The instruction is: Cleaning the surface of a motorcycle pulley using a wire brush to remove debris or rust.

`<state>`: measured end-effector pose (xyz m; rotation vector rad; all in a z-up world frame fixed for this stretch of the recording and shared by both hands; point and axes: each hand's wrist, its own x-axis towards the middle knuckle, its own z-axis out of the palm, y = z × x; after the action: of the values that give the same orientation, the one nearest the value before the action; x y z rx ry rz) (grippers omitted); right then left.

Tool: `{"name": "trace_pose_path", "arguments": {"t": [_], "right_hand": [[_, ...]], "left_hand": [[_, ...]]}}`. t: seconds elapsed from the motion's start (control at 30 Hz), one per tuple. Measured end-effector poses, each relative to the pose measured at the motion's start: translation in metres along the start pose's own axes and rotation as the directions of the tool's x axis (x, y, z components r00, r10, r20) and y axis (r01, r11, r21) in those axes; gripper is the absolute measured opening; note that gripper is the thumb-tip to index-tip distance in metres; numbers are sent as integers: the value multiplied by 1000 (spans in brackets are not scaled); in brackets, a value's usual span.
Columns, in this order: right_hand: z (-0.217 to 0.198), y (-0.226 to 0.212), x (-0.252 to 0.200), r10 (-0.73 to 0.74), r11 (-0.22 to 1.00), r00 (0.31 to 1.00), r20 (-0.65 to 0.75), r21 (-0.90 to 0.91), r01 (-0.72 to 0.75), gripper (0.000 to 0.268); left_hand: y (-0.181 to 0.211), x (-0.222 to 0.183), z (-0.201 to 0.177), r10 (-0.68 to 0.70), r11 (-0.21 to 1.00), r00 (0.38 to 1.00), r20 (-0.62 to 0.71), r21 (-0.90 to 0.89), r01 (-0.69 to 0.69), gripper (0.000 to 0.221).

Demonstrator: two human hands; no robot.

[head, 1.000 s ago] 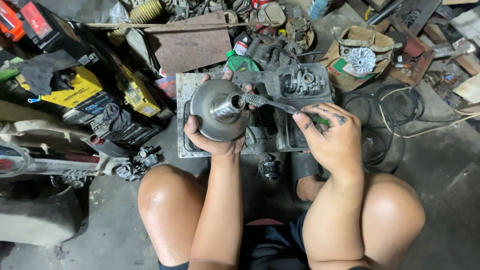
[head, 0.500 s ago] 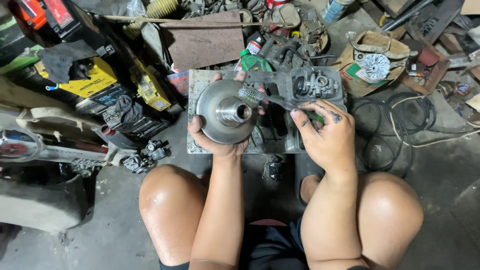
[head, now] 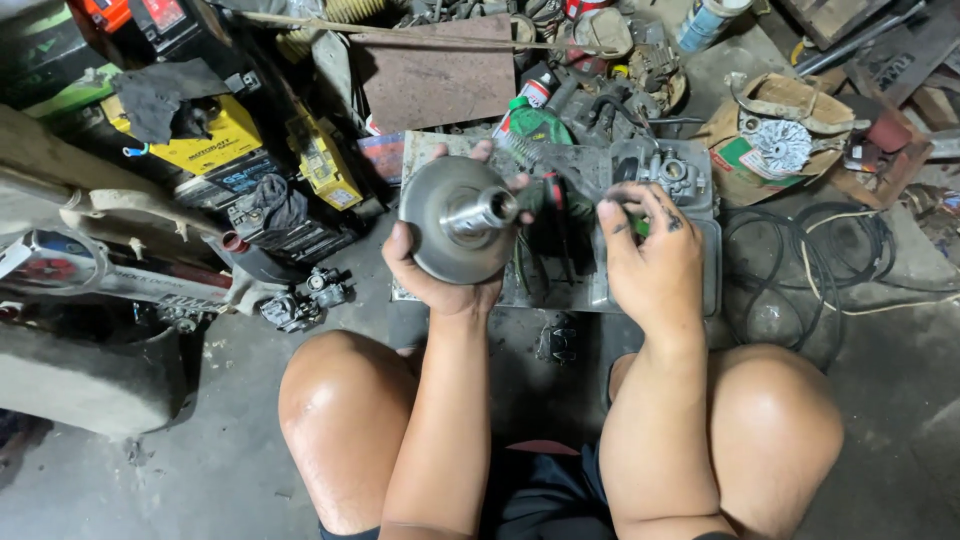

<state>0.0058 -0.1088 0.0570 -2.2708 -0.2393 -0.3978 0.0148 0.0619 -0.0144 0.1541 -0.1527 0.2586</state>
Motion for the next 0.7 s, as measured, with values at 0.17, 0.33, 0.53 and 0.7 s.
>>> {"name": "trace_pose_path", "arguments": {"t": [0.17, 0.33, 0.53, 0.7], "right_hand": [[26, 11, 10, 198, 979, 976, 89, -66, -192, 18], [74, 38, 13, 280, 955, 931, 233, -163, -246, 19], [142, 89, 5, 454, 886, 808, 376, -286, -365, 21], [170, 104, 3, 570, 821, 662, 486, -377, -429, 37]], "left_hand": [[17, 2, -3, 72, 997, 994, -82, -12, -73, 84], [29, 4, 3, 128, 992, 966, -225, 15, -128, 82], [41, 4, 7, 170, 985, 931, -322, 53, -162, 80], [44, 5, 3, 196, 980, 914, -355, 51, -190, 79]]}}
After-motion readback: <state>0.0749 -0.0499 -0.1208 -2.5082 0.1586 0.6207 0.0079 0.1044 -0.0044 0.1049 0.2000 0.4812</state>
